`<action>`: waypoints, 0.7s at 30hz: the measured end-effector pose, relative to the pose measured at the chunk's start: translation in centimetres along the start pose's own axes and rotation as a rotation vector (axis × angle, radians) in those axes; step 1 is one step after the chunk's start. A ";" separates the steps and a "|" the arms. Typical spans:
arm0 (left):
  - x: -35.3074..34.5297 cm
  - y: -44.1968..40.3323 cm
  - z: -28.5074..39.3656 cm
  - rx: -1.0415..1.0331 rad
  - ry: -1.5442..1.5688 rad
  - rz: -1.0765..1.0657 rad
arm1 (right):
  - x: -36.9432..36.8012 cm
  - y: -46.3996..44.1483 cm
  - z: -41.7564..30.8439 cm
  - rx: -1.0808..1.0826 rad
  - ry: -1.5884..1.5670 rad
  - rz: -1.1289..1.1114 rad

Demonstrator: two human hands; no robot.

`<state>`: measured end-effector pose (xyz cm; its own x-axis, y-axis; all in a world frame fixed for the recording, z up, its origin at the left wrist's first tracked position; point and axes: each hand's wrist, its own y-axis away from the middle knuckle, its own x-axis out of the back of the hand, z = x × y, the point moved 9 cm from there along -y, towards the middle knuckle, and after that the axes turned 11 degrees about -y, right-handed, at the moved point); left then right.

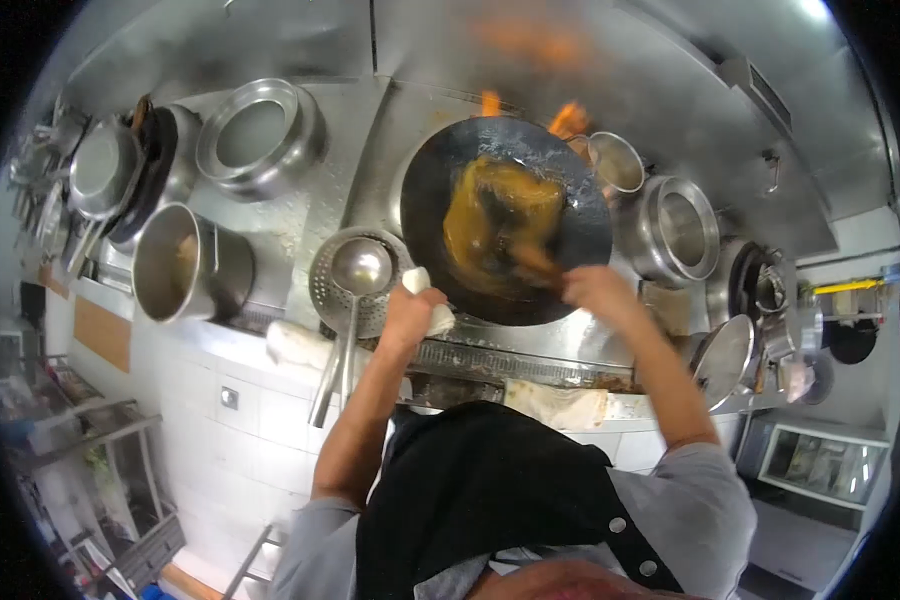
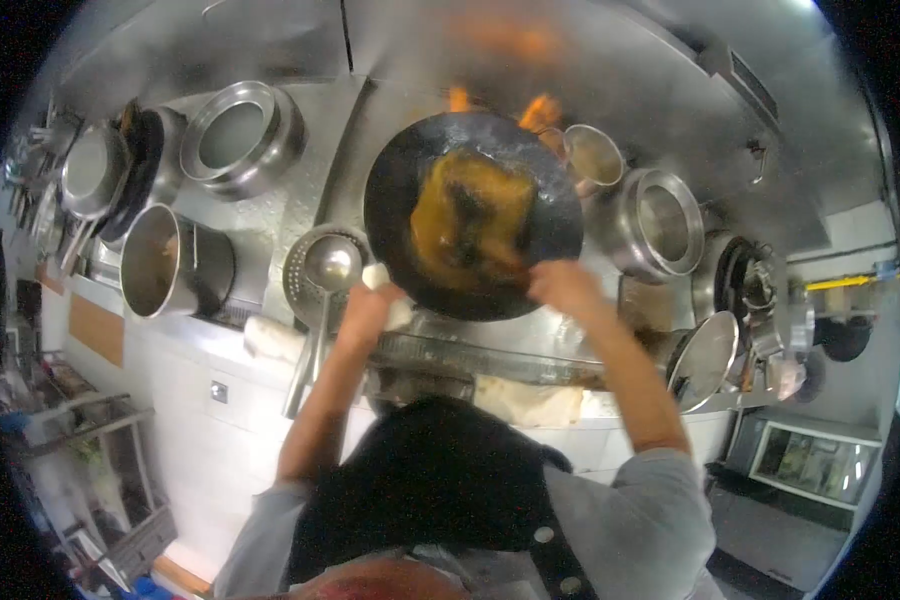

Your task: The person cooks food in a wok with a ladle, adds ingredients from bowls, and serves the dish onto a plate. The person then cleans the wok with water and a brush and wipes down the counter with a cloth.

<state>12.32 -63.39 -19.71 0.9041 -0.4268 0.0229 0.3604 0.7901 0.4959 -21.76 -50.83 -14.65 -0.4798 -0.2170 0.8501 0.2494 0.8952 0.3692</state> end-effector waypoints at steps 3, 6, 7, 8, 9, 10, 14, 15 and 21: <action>-0.1 -0.3 0.9 -0.022 -0.071 -0.056 | 7.9 -5.0 0.9 -0.134 0.144 0.192; 0.8 -1.4 -0.1 -0.012 -0.129 0.041 | 5.9 -14.1 -1.6 0.050 -0.114 0.452; 1.2 -1.6 -0.5 -0.007 -0.139 0.100 | 4.4 -15.3 -4.8 -0.011 -0.244 0.396; 1.1 -1.5 -0.2 -0.018 -0.139 0.087 | 2.1 -16.2 -7.1 0.032 -0.434 0.437; 1.0 -1.2 0.3 -0.029 -0.136 0.070 | -1.1 -17.3 -8.3 0.086 -0.682 0.497; 0.7 -0.9 0.9 -0.042 -0.128 0.052 | -2.2 -15.9 -10.8 0.123 -0.732 0.510; 0.1 0.5 2.3 -0.120 -0.178 0.205 | -7.0 -7.5 -15.2 0.201 -0.736 0.241; 0.4 1.0 2.8 -0.181 -0.205 0.279 | -7.3 -5.2 -14.5 0.290 -0.611 0.184; -0.6 1.8 0.8 -0.196 -0.266 0.249 | 3.5 -0.3 3.9 -0.086 -0.121 -0.133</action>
<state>12.28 -62.04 -18.17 0.8874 -0.2905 0.3580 0.1983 0.9415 0.2725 -26.77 -50.33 -13.26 -0.6098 -0.2775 0.7424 0.2461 0.8241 0.5102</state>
